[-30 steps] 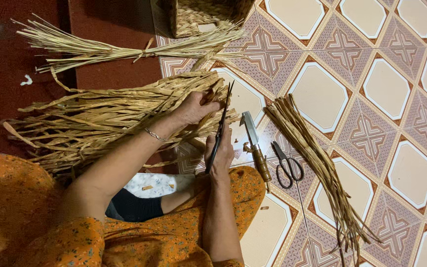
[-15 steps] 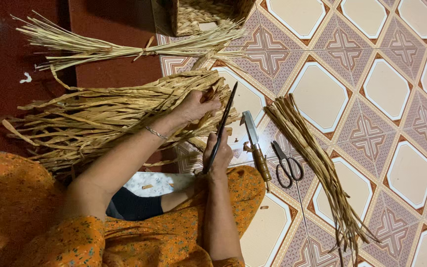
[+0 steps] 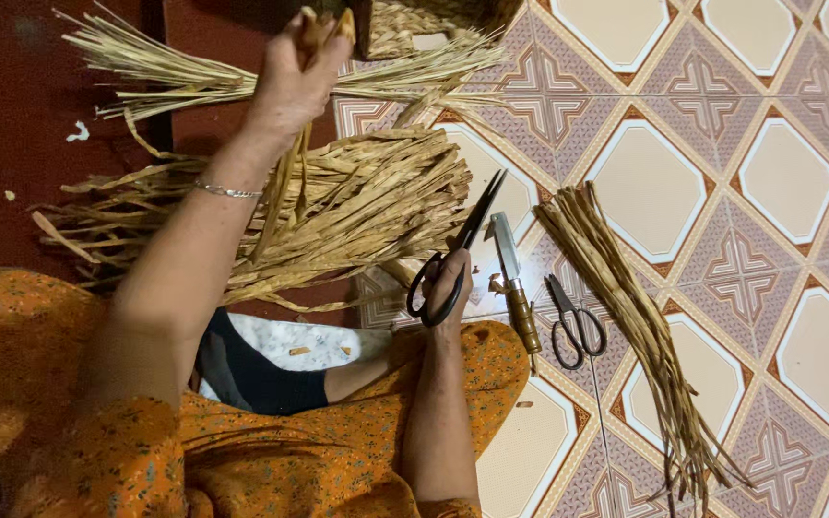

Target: The person sits on the floor and uses shears to trim the ends of dried plant strips. They gather the strips into bundles, trim them repeatedly, and place the trimmed pieces aside.

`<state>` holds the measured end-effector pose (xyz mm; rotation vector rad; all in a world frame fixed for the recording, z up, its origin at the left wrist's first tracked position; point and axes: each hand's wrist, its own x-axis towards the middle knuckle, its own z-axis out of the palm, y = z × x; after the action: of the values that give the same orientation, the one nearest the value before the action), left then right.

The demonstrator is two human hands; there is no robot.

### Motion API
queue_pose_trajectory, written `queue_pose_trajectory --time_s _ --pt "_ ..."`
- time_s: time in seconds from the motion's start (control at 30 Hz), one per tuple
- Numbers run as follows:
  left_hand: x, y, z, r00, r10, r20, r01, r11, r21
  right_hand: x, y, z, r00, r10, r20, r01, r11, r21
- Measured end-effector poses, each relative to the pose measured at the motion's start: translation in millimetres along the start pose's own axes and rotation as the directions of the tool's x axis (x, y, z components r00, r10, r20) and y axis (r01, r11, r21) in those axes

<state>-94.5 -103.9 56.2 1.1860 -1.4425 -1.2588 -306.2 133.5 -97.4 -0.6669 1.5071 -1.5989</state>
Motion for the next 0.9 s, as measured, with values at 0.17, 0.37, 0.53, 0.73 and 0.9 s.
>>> queue_pose_trajectory --time_s 0.17,0.37,0.53,0.73,0.9 --pt "8 -23 41 0.941 0.291 0.175 -0.331 0.903 0.273 -3 -6 4 1.000 0.006 -0.017 -0.007 1.000 -0.019" --pt "8 -63 125 0.934 -0.225 0.277 0.055 0.857 0.513 -1 -15 2 0.986 0.109 -0.125 -0.101 0.992 0.075" --pt "25 -97 170 0.947 -0.244 0.207 0.084 0.813 0.576 -7 -23 2 0.988 0.100 -0.115 -0.097 0.995 0.039" --pt "26 -111 194 0.965 -0.222 0.138 0.108 0.818 0.565 -3 -23 5 0.988 0.115 -0.105 -0.107 0.991 0.077" --pt "18 -93 176 0.917 -0.335 0.216 0.220 0.879 0.424 1 -7 -3 0.993 0.087 -0.076 -0.084 0.996 0.041"
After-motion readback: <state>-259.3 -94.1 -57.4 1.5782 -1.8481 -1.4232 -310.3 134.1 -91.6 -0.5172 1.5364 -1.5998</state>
